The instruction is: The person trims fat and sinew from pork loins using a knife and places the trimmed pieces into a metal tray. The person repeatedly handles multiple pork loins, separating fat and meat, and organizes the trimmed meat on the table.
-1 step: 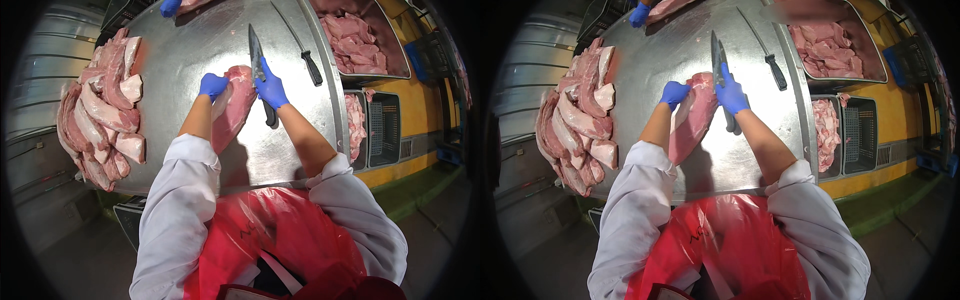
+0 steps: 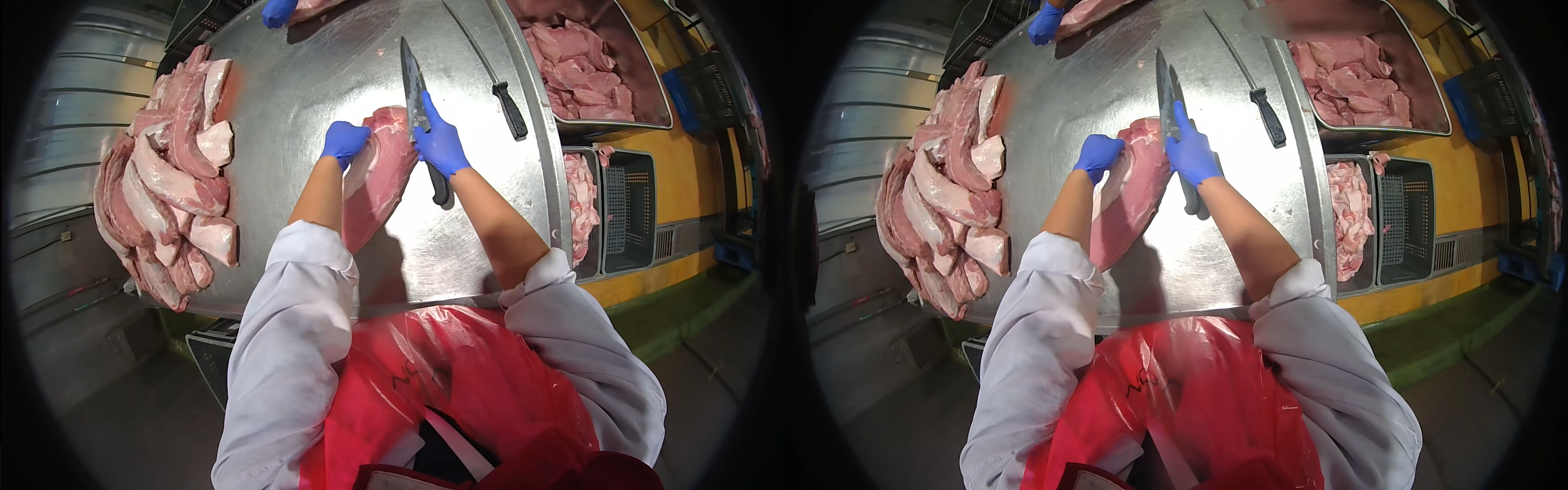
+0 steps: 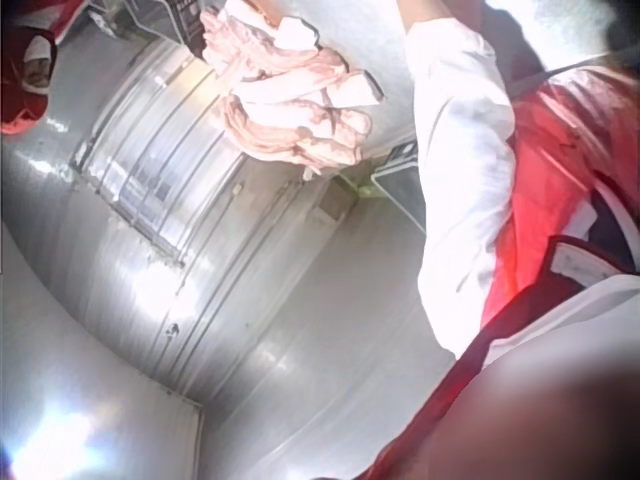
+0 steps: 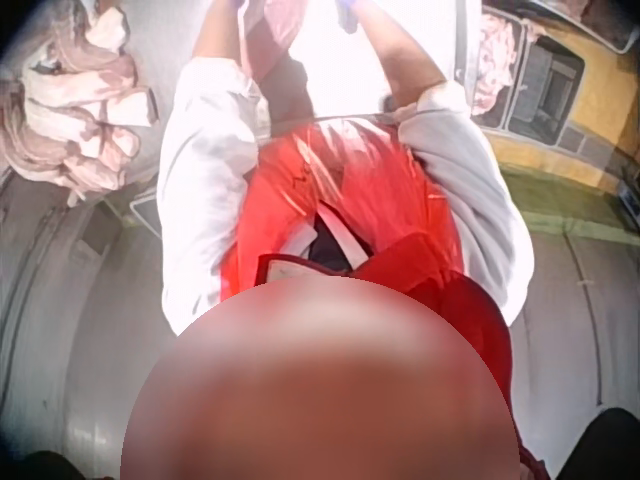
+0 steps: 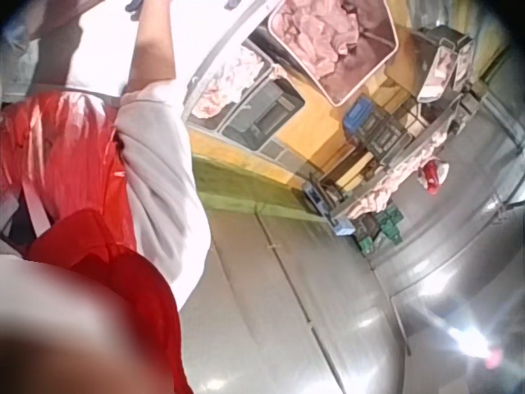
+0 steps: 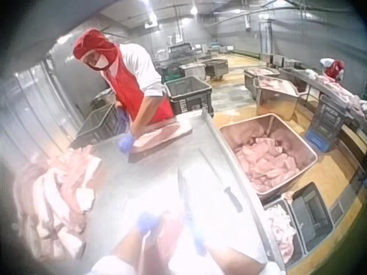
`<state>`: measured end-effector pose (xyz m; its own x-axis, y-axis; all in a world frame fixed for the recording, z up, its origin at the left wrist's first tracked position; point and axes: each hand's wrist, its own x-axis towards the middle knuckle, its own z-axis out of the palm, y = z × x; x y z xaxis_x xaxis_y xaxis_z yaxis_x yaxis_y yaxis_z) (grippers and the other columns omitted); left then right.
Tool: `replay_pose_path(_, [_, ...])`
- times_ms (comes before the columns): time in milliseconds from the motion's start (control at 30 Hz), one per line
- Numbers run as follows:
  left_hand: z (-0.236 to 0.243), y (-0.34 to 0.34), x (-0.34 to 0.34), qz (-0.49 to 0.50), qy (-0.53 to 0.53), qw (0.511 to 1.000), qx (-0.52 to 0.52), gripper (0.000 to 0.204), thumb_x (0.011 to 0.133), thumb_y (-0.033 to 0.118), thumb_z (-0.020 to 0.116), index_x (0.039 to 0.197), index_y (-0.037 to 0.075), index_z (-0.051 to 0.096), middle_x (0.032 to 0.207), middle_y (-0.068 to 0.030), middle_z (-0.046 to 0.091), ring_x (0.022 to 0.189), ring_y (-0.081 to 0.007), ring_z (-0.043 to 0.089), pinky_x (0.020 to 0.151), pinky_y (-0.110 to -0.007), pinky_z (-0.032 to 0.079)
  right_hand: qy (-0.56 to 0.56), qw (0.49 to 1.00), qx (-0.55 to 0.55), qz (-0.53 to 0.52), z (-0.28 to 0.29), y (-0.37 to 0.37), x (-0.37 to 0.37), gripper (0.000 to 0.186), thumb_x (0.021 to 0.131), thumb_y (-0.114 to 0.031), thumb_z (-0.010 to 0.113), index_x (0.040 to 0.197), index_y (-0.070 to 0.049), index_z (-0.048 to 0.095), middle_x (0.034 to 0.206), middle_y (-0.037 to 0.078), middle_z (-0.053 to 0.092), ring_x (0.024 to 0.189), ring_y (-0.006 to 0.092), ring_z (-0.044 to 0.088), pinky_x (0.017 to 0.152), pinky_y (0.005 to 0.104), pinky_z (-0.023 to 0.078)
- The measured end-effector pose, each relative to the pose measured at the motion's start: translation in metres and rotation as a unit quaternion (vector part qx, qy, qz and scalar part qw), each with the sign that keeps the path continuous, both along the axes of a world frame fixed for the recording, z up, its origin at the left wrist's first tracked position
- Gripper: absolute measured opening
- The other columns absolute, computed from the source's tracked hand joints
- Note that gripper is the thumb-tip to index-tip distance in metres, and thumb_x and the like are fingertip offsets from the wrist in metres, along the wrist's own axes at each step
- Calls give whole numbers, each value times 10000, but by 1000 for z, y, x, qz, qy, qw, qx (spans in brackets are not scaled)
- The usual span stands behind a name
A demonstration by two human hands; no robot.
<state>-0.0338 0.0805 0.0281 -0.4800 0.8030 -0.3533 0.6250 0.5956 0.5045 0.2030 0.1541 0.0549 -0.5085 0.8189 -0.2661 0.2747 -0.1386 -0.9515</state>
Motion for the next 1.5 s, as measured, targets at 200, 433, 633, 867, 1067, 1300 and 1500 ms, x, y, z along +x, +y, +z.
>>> replay_pose_path(200, [23, -7, 45, 93, -134, 978, 130, 162, 834, 114, 691, 719, 23, 624, 663, -35, 624, 600, -128, 565, 563, -309, 461, -27, 984, -44, 170, 13, 10, -18, 696, 940, -126, 513, 1584, -227, 271, 890, 171, 695, 631, 222, 681, 595, 354, 556])
replay_pose_path(433, [67, -5, 69, 29, -24, 991, 128, 178, 819, 137, 696, 723, 10, 617, 670, -73, 645, 642, -137, 603, 600, -317, 484, -117, 918, -74, 372, 55, 9, 43, 632, 987, -197, 465, 1578, -332, 288, 694, 39, 587, 574, 117, 595, 519, 260, 515])
replay_pose_path(633, [58, -13, 38, 38, -36, 987, 152, 256, 796, 225, 702, 761, -16, 621, 651, -146, 623, 611, -195, 607, 602, -358, 498, -47, 892, -90, 441, 32, 8, 68, 777, 899, -114, 492, 1596, -328, 225, 697, 58, 607, 551, 121, 591, 502, 279, 529])
replay_pose_path(867, [93, -6, 59, -57, -18, 987, 147, 197, 806, 177, 682, 771, -10, 629, 660, -120, 620, 599, -174, 566, 592, -343, 478, -42, 932, -71, 353, 35, -21, 24, 757, 909, -111, 491, 1598, -295, 237, 685, 49, 590, 546, 135, 582, 527, 295, 526])
replay_pose_path(1067, [76, -11, 13, 7, -127, 975, 183, 192, 800, 170, 690, 759, -1, 614, 646, -75, 580, 613, -131, 529, 572, -336, 450, -63, 908, -102, 402, 28, -50, 92, 701, 941, -161, 484, 1592, -283, 255, 748, 70, 606, 586, 153, 582, 550, 314, 523])
replay_pose_path(1300, [80, -11, -15, -19, -105, 976, 192, 146, 814, 157, 710, 778, 30, 648, 672, -19, 586, 633, -110, 507, 582, -310, 432, -35, 952, -92, 290, 47, -114, 51, 722, 965, -173, 531, 1603, -267, 207, 721, 86, 629, 590, 151, 613, 576, 340, 559])
replay_pose_path(1500, [63, -87, -113, -92, 117, 988, -49, 281, 732, 269, 791, 878, 55, 682, 810, -112, 676, 771, -254, 665, 691, -343, 505, -64, 946, -101, 300, 77, -141, 138, 761, 913, -68, 557, 1597, -208, 252, 700, 54, 624, 555, 130, 593, 573, 301, 531])
